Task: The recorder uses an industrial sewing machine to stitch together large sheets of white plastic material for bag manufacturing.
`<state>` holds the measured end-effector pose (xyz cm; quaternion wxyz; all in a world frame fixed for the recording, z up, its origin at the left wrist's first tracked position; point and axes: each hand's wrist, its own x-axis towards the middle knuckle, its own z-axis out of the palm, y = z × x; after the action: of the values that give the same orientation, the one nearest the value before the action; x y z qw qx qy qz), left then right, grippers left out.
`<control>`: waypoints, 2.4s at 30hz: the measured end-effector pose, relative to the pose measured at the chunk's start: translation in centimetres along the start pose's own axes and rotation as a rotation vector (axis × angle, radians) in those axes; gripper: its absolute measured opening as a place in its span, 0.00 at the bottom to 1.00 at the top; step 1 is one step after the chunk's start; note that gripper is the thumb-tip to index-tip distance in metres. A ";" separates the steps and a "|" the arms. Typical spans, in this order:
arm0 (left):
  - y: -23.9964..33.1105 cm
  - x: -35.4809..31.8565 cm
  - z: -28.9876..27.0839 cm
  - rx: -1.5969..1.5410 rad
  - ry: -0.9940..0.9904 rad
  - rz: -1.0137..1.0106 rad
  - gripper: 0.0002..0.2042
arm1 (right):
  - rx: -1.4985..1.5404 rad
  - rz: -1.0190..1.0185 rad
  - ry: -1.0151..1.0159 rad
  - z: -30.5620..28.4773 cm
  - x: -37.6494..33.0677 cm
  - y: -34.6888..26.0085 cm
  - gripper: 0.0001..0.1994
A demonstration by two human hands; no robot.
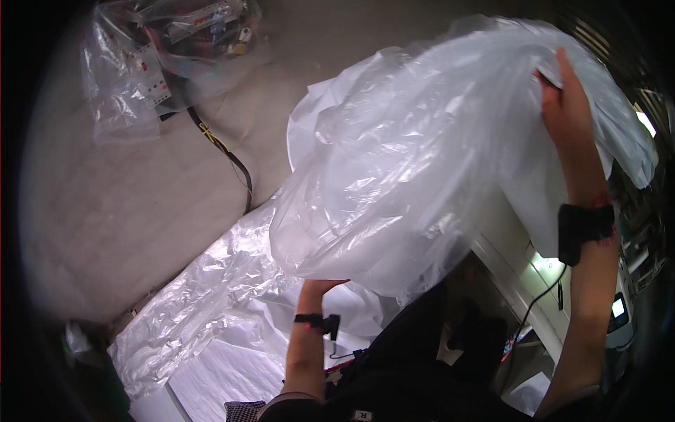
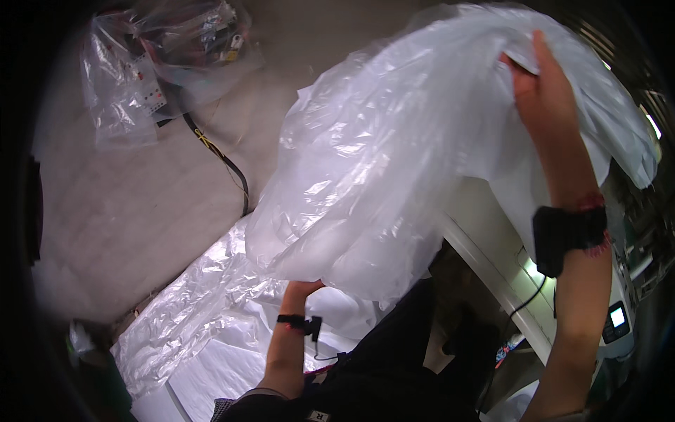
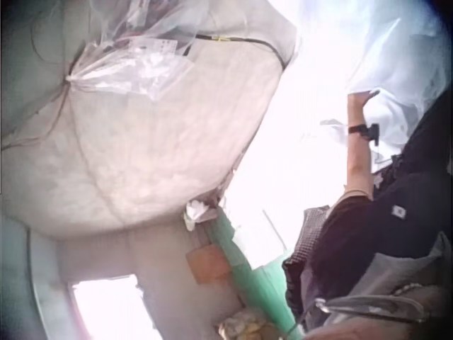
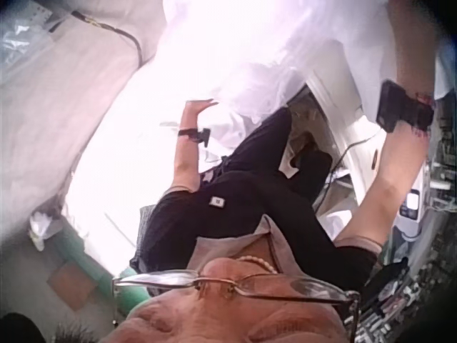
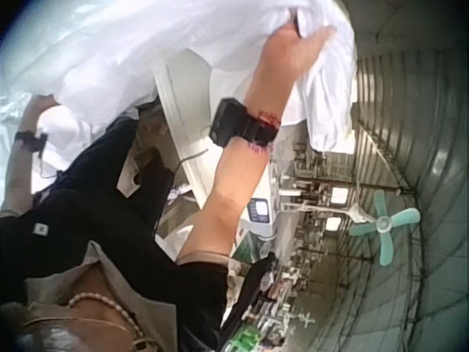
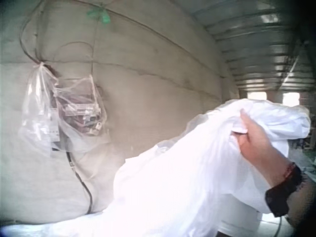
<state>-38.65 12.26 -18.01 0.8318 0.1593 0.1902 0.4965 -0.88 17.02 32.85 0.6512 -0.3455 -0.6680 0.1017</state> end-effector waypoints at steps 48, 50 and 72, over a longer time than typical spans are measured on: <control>-2.5 15.0 35.4 1.678 -0.639 -0.017 0.15 | 0.200 0.864 -0.425 -6.8 -37.1 6.3 0.13; -8.8 13.0 34.2 1.813 -1.116 0.082 0.18 | -0.184 0.788 -0.177 -9.8 -34.7 4.7 0.12; 8.0 18.1 25.2 1.064 0.344 0.783 0.23 | -0.331 -0.695 0.288 -23.0 -29.1 -21.6 0.12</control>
<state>-24.95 30.04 4.85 0.3573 0.5225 0.4665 0.6179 11.05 -23.50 25.28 0.6693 -0.2101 -0.6544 -0.2824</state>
